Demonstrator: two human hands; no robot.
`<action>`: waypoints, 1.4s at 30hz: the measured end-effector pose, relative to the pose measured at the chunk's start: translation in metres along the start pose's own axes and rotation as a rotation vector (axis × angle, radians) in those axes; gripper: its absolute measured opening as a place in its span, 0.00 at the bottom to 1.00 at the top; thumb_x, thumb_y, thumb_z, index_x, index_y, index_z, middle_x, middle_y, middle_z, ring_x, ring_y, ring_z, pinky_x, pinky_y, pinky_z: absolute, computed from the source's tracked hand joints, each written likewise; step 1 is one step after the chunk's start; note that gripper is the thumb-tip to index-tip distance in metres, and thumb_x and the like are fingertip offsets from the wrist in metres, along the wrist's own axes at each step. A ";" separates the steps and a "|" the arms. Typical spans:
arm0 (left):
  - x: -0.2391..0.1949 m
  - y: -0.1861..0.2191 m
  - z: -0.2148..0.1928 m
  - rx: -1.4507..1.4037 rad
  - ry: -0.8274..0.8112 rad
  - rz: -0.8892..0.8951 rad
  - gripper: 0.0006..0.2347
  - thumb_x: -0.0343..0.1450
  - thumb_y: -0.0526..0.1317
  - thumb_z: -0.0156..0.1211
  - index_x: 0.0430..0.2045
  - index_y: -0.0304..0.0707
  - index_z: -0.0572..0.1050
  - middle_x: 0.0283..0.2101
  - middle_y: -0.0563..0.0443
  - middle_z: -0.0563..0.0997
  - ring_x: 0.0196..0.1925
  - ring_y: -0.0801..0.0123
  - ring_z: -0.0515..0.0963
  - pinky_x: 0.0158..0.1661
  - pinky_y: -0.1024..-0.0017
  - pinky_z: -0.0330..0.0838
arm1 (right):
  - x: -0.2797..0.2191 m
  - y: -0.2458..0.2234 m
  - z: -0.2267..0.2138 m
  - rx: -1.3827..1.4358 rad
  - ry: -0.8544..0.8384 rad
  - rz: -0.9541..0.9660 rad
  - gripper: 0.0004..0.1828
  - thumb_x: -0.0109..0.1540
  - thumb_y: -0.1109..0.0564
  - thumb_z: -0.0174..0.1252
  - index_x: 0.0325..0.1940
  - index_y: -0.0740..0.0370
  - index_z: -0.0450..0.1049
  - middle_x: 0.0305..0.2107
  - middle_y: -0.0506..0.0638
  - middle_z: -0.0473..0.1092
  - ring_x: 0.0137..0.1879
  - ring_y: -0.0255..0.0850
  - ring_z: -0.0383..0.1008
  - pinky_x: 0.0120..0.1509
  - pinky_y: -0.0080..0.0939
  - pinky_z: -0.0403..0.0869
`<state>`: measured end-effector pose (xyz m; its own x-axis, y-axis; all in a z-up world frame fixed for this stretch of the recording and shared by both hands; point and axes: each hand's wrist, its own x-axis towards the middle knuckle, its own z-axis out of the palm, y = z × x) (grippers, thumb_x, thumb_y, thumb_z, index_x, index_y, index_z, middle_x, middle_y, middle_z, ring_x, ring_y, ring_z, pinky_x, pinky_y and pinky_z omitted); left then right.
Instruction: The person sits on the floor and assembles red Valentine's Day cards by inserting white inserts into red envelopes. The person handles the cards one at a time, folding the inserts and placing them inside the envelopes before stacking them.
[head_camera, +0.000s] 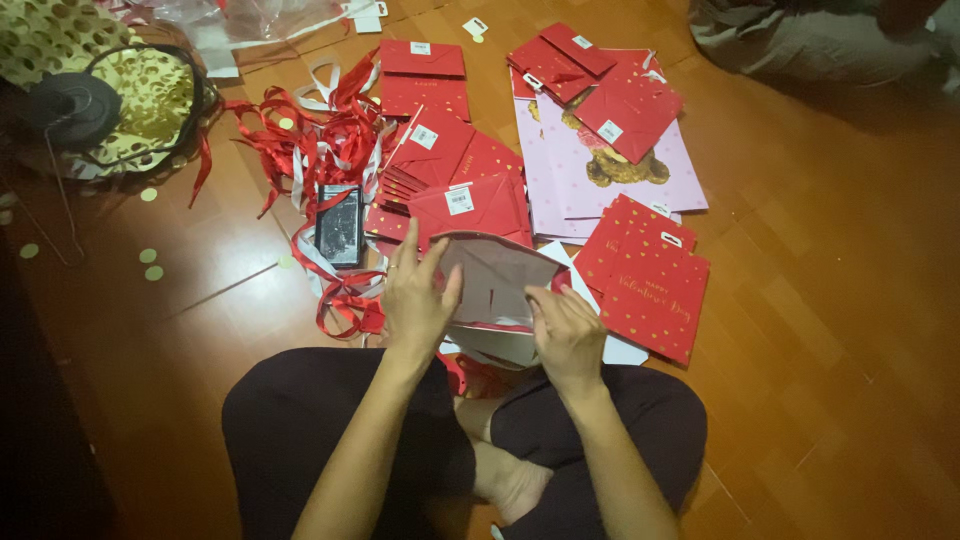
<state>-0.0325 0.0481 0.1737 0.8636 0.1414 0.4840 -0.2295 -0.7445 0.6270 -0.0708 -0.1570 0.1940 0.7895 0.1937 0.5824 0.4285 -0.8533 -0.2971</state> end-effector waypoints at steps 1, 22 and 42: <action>0.000 0.000 -0.002 -0.007 -0.008 -0.017 0.19 0.62 0.38 0.70 0.48 0.38 0.78 0.66 0.35 0.67 0.57 0.44 0.76 0.51 0.55 0.73 | 0.000 0.001 -0.002 -0.046 -0.084 0.030 0.10 0.58 0.64 0.62 0.43 0.58 0.78 0.28 0.54 0.76 0.37 0.50 0.79 0.41 0.49 0.76; -0.029 0.008 0.001 -0.048 -0.122 0.058 0.29 0.59 0.21 0.53 0.59 0.32 0.71 0.66 0.43 0.73 0.57 0.53 0.80 0.49 0.62 0.78 | 0.036 0.104 0.232 -0.396 -0.957 -0.118 0.16 0.64 0.57 0.51 0.53 0.58 0.78 0.52 0.57 0.75 0.57 0.50 0.76 0.58 0.51 0.74; -0.032 0.020 0.000 -0.072 -0.129 0.109 0.28 0.59 0.23 0.56 0.58 0.32 0.72 0.66 0.44 0.73 0.57 0.54 0.80 0.50 0.62 0.77 | -0.016 0.072 0.197 -0.323 -1.042 -0.030 0.29 0.63 0.49 0.49 0.69 0.57 0.64 0.64 0.62 0.61 0.65 0.58 0.67 0.62 0.59 0.69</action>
<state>-0.0643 0.0285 0.1710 0.8814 -0.0261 0.4717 -0.3522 -0.7017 0.6193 0.0336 -0.1258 0.0144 0.8305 0.4014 -0.3863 0.4382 -0.8989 0.0080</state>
